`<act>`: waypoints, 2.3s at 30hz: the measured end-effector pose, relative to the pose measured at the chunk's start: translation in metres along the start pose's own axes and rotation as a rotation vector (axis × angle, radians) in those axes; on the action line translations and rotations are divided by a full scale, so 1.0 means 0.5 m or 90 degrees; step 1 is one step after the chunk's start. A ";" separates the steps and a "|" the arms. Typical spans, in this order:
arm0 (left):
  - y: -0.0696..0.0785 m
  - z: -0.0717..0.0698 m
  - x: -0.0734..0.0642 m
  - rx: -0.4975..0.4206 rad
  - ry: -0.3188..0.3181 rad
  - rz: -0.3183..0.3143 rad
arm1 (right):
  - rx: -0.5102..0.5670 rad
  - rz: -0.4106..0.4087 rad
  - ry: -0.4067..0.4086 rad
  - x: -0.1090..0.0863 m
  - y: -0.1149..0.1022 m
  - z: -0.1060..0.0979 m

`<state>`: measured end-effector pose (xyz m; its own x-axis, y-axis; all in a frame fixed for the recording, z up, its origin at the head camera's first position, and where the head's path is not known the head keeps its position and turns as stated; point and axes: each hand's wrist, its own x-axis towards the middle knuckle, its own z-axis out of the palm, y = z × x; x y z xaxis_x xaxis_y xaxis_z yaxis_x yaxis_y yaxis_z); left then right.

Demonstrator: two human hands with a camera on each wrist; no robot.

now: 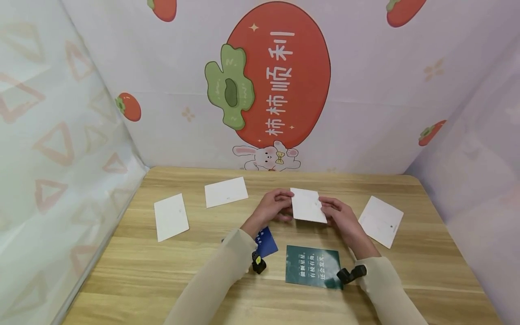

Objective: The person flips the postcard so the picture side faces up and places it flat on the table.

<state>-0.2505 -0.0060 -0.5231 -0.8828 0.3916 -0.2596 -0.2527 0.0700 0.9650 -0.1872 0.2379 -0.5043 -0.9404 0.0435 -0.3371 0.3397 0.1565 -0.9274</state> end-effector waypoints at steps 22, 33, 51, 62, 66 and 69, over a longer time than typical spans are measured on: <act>0.014 -0.001 -0.015 0.021 0.015 0.057 | 0.042 -0.089 0.026 -0.006 -0.001 -0.004; 0.016 0.000 -0.015 0.017 0.028 0.059 | 0.063 -0.059 0.065 -0.005 -0.003 0.001; 0.015 -0.001 -0.019 0.057 0.039 0.052 | 0.077 -0.064 0.035 -0.005 0.004 -0.003; 0.005 -0.008 -0.009 0.062 0.048 -0.006 | 0.134 -0.043 0.038 -0.001 0.009 0.002; 0.003 -0.008 -0.007 0.056 0.050 -0.017 | 0.142 -0.034 0.038 -0.003 0.008 0.002; 0.002 -0.009 -0.006 0.055 0.053 -0.026 | 0.142 -0.029 0.041 -0.002 0.008 0.003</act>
<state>-0.2500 -0.0113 -0.5215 -0.9029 0.3102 -0.2974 -0.2570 0.1649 0.9522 -0.1849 0.2371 -0.5079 -0.9513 0.1052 -0.2896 0.2845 -0.0613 -0.9567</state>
